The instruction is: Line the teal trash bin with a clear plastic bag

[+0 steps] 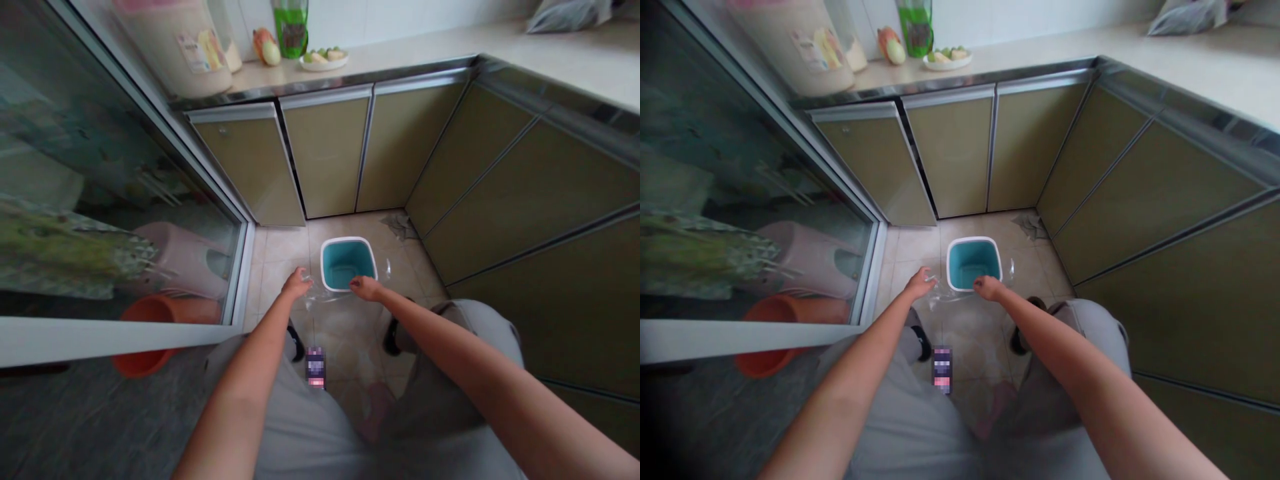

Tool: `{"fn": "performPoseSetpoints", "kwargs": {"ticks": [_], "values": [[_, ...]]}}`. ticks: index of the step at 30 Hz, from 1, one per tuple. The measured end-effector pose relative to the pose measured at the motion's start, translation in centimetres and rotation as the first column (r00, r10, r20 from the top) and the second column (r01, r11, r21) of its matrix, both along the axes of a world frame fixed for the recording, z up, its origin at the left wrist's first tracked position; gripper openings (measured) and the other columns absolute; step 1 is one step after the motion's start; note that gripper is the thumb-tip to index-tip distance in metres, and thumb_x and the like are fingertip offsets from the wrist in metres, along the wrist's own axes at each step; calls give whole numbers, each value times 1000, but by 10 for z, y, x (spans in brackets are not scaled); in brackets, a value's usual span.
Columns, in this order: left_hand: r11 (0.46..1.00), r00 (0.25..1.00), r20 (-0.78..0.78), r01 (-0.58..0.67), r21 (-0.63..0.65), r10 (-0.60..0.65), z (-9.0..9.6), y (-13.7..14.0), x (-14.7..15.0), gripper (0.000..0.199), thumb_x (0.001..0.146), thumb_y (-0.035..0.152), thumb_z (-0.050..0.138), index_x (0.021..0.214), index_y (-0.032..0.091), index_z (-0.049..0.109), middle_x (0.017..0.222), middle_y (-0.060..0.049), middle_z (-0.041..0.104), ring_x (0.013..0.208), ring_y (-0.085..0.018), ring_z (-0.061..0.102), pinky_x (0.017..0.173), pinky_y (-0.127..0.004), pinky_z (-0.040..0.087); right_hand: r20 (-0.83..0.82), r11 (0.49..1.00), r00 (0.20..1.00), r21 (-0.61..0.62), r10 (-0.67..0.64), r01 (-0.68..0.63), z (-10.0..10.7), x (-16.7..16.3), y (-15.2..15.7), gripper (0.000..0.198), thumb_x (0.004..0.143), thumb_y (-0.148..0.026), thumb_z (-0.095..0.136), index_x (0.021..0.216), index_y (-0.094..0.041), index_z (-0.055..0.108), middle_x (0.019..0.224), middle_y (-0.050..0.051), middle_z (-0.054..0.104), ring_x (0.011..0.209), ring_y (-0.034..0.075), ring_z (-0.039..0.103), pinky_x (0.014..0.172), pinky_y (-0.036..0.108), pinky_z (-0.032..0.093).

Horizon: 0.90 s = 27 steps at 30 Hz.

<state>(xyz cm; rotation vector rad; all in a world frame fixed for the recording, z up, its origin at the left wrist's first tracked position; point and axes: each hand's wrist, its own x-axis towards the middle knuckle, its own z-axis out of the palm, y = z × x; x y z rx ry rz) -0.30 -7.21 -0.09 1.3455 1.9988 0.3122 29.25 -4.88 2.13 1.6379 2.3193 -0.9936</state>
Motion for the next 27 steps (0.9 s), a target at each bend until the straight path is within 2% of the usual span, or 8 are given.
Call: {"fn": "performPoseSetpoints", "kwargs": {"ticks": [4,8,10,13,16,21,24,27], "values": [[999,999,-41,10,-52,-12,-1,-1,-8,59,82,33,77,137,28,57,119,-7,73,93,-19,71,78,-26,49,-17,990,996,-113,-84,82,-18,-4,-5,41,99,-30,56,135,-19,69,121,9,75,94,19,74,86,24,54],[998,999,-47,6,-61,-9,-6,-5,-16,58,77,26,80,132,28,60,106,-6,74,89,-20,70,77,-26,48,-23,988,994,-114,-108,105,-21,-1,-1,39,97,-28,59,133,-19,70,115,9,76,84,17,73,78,23,54],[998,999,-47,-17,-58,15,-9,-7,-19,60,74,19,81,129,28,62,103,-4,74,87,-20,69,76,-26,47,-18,985,991,-109,-133,130,-17,-1,3,37,96,-28,61,130,-19,71,106,8,77,75,15,71,73,23,53],[998,998,-37,-48,-38,46,-11,-9,-21,62,69,9,80,126,29,64,102,-2,73,84,-18,67,73,-24,47,-30,974,985,-161,-169,162,-4,1,12,35,96,-30,60,127,-18,70,80,3,73,53,11,61,58,22,49],[999,999,-29,-44,-25,43,-12,-7,-22,65,69,1,73,127,29,65,104,-2,73,85,-18,67,72,-24,46,-105,959,977,-238,-185,156,16,4,26,29,95,-29,62,119,-16,71,69,-1,68,41,8,50,44,20,41],[999,999,-3,-41,-1,41,-15,-4,-23,66,70,-2,67,129,27,65,105,-4,73,86,-19,66,71,-25,45,-226,922,945,-360,-236,145,71,7,63,27,89,-37,71,108,-18,70,77,1,74,36,7,48,34,19,30],[999,999,28,-47,12,46,-21,-4,-25,67,69,-4,67,128,27,67,105,-4,72,85,-19,66,71,-24,45,-270,900,924,-412,-272,144,110,1,93,29,85,-43,76,100,-19,70,81,4,75,38,8,53,34,18,31],[999,997,67,-35,24,33,-28,-3,-27,68,68,-5,67,129,26,67,105,-4,72,84,-18,66,70,-24,46,-273,903,912,-386,-305,187,141,-9,128,27,81,-40,80,95,-20,71,76,4,75,40,10,56,36,18,36]]}}
